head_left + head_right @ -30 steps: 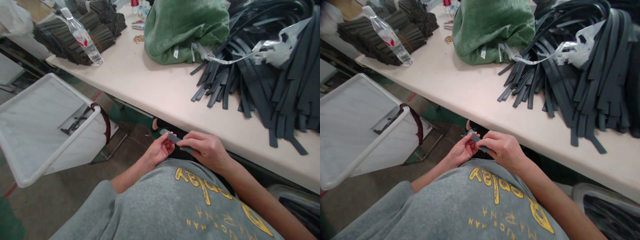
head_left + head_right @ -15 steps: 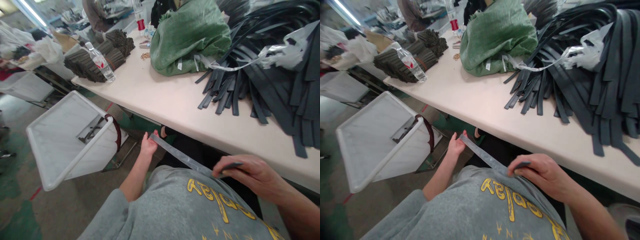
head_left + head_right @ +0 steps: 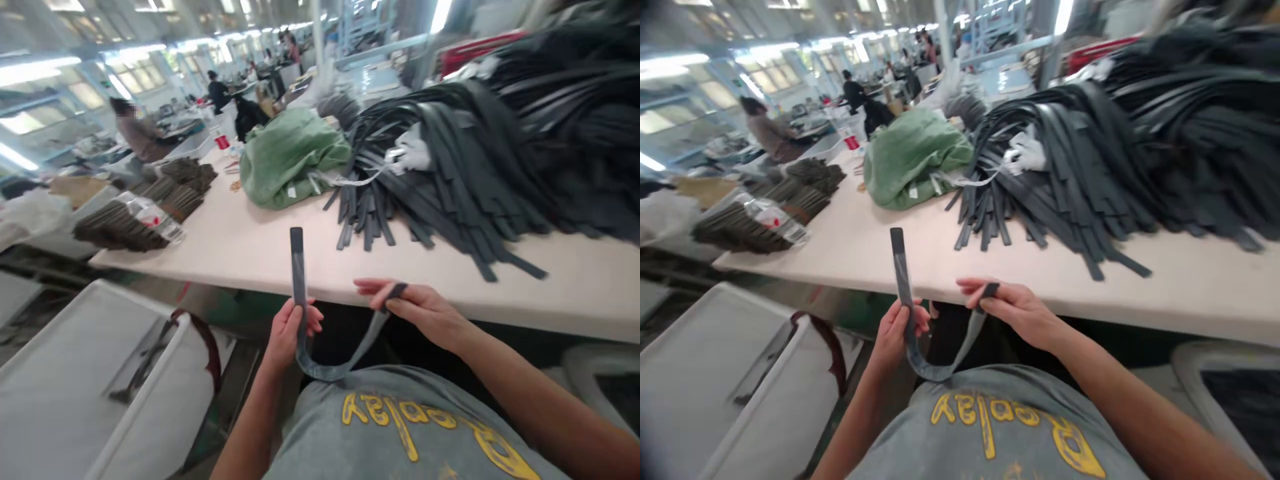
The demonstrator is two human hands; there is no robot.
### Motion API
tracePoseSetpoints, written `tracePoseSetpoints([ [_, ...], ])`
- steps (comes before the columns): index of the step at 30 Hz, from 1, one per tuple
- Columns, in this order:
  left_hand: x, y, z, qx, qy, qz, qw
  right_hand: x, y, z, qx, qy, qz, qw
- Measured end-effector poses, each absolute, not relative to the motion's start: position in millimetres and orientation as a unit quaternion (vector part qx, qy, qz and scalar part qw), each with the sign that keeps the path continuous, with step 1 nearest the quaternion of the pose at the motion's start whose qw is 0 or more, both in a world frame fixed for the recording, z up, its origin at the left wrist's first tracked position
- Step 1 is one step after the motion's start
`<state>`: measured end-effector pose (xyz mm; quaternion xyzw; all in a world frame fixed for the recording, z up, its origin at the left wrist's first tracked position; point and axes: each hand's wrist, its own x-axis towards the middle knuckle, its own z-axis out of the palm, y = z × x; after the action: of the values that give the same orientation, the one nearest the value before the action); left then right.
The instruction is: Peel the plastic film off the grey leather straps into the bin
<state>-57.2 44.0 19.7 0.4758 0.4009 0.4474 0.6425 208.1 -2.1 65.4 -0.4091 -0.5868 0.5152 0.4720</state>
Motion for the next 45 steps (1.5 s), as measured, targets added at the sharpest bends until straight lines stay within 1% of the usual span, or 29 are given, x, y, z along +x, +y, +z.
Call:
tracePoseSetpoints([
  [3, -33, 40, 22, 0.552, 0.383, 0.314, 0.671, 214, 10, 77, -0.386, -0.559, 0.492, 0.545],
  [7, -4, 38, 30, 0.635, 0.358, 0.186, 0.659, 227, 7, 84, -0.348, -0.534, 0.481, 0.601],
  [9, 8, 39, 35, 0.666, 0.325, 0.172, 0.649, 227, -4, 86, -0.360, -0.512, 0.458, 0.631],
  [11, 21, 41, 42, 0.696, 0.287, 0.186, 0.631, 223, -17, 88, -0.379, -0.503, 0.421, 0.653],
  [13, 35, 42, 47, 0.722, 0.278, 0.197, 0.602, 220, -29, 89, -0.395, -0.514, 0.383, 0.658],
  [15, 50, 42, 48, 0.747, 0.287, 0.186, 0.570, 224, -39, 92, -0.414, -0.532, 0.361, 0.645],
  [17, 66, 38, 45, 0.776, 0.268, 0.150, 0.551, 235, -50, 95, -0.420, -0.529, 0.360, 0.644],
  [19, 81, 27, 38, 0.802, 0.217, 0.091, 0.548, 251, -67, 100, -0.413, -0.490, 0.356, 0.680],
  [22, 98, 7, 24, 0.819, 0.134, -0.003, 0.558, 273, -102, 109, -0.410, -0.415, 0.293, 0.758],
  [24, 107, -4, 15, 0.814, 0.101, -0.038, 0.571, 288, -127, 112, -0.438, -0.394, 0.239, 0.772],
  [27, 115, -9, 7, 0.789, 0.119, -0.031, 0.602, 313, -164, 115, -0.542, -0.363, 0.125, 0.748],
  [29, 115, -5, 5, 0.770, 0.165, -0.027, 0.616, 334, -188, 118, -0.632, -0.322, -0.008, 0.705],
  [32, 107, 7, 1, 0.746, 0.234, -0.042, 0.622, 373, -226, 126, -0.726, -0.271, -0.228, 0.590],
  [34, 96, 14, -5, 0.733, 0.262, -0.049, 0.626, 406, -253, 127, -0.756, -0.250, -0.322, 0.512],
  [36, 85, 18, -15, 0.728, 0.275, -0.049, 0.626, 442, -279, 119, -0.788, -0.225, -0.376, 0.432],
  [37, 80, 21, -20, 0.727, 0.280, -0.046, 0.625, 460, -290, 112, -0.823, -0.211, -0.388, 0.356],
  [38, 75, 23, -26, 0.728, 0.285, -0.042, 0.622, 477, -297, 103, -0.833, -0.182, -0.419, 0.313],
  [39, 71, 25, -30, 0.728, 0.289, -0.038, 0.621, 491, -301, 93, -0.840, -0.167, -0.423, 0.297],
  [40, 67, 27, -34, 0.727, 0.292, -0.034, 0.621, 501, -301, 83, -0.823, -0.150, -0.453, 0.308],
  [42, 62, 29, -39, 0.719, 0.303, -0.027, 0.624, 507, -289, 66, -0.825, -0.164, -0.436, 0.321],
  [45, 58, 27, -39, 0.706, 0.316, -0.009, 0.634, 486, -238, 49, -0.833, -0.256, -0.334, 0.359],
])
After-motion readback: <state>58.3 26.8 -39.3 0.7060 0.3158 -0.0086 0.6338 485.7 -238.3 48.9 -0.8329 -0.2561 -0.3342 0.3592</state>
